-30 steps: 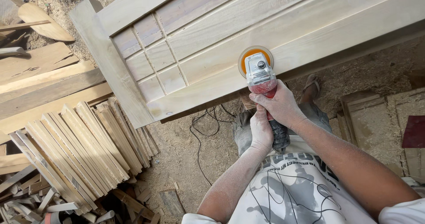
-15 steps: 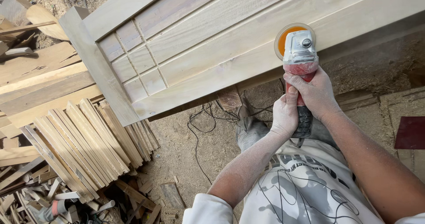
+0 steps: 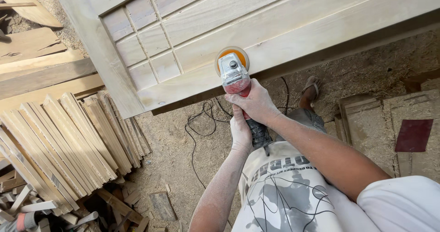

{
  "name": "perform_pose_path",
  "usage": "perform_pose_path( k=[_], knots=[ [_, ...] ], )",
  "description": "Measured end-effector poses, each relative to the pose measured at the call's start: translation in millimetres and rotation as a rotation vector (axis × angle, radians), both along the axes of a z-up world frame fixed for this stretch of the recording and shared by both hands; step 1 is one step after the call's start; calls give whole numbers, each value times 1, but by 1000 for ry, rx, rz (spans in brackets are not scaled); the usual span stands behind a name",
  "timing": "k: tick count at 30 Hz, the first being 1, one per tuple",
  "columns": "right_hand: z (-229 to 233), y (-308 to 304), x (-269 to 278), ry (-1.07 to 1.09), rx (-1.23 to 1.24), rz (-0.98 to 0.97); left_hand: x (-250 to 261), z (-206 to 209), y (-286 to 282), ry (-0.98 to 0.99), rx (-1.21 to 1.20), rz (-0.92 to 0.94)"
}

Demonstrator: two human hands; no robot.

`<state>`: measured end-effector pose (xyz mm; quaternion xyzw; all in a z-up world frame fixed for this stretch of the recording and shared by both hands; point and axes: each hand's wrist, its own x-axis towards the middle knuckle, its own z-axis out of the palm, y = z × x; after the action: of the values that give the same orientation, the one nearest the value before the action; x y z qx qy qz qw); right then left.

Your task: The person sands a wooden panel featuring a carved grid pattern using an angle grinder. They move the tool over the flat surface and into the recessed areas of the design.

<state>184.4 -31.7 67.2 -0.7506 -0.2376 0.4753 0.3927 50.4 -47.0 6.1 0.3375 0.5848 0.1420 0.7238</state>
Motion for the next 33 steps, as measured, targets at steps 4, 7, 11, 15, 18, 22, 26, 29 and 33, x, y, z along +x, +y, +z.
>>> perform_pose_path(
  k=[4,7,11,15,18,22,26,29,33],
  knots=[
    [-2,13,-24,-18,-33,57,-24,-9,8,6,53,29],
    [-2,2,-14,-50,-21,43,-17,-9,-4,4,-10,54],
    [-2,-23,26,-18,-42,-4,26,-3,-23,1,-14,-2],
    [0,-60,89,30,16,-49,95,1,-53,-24,109,-100],
    [-1,-93,143,66,63,-148,145,-1,-82,-24,160,-211],
    [3,-138,203,6,89,-236,212,-6,-119,-112,239,-307],
    [5,-166,229,125,94,-382,246,-1,-133,-84,229,-402],
    [2,-165,222,141,130,-411,241,2,-128,-71,246,-429],
    [1,-145,187,109,85,-365,204,-1,-112,-22,229,-400]
  ],
)
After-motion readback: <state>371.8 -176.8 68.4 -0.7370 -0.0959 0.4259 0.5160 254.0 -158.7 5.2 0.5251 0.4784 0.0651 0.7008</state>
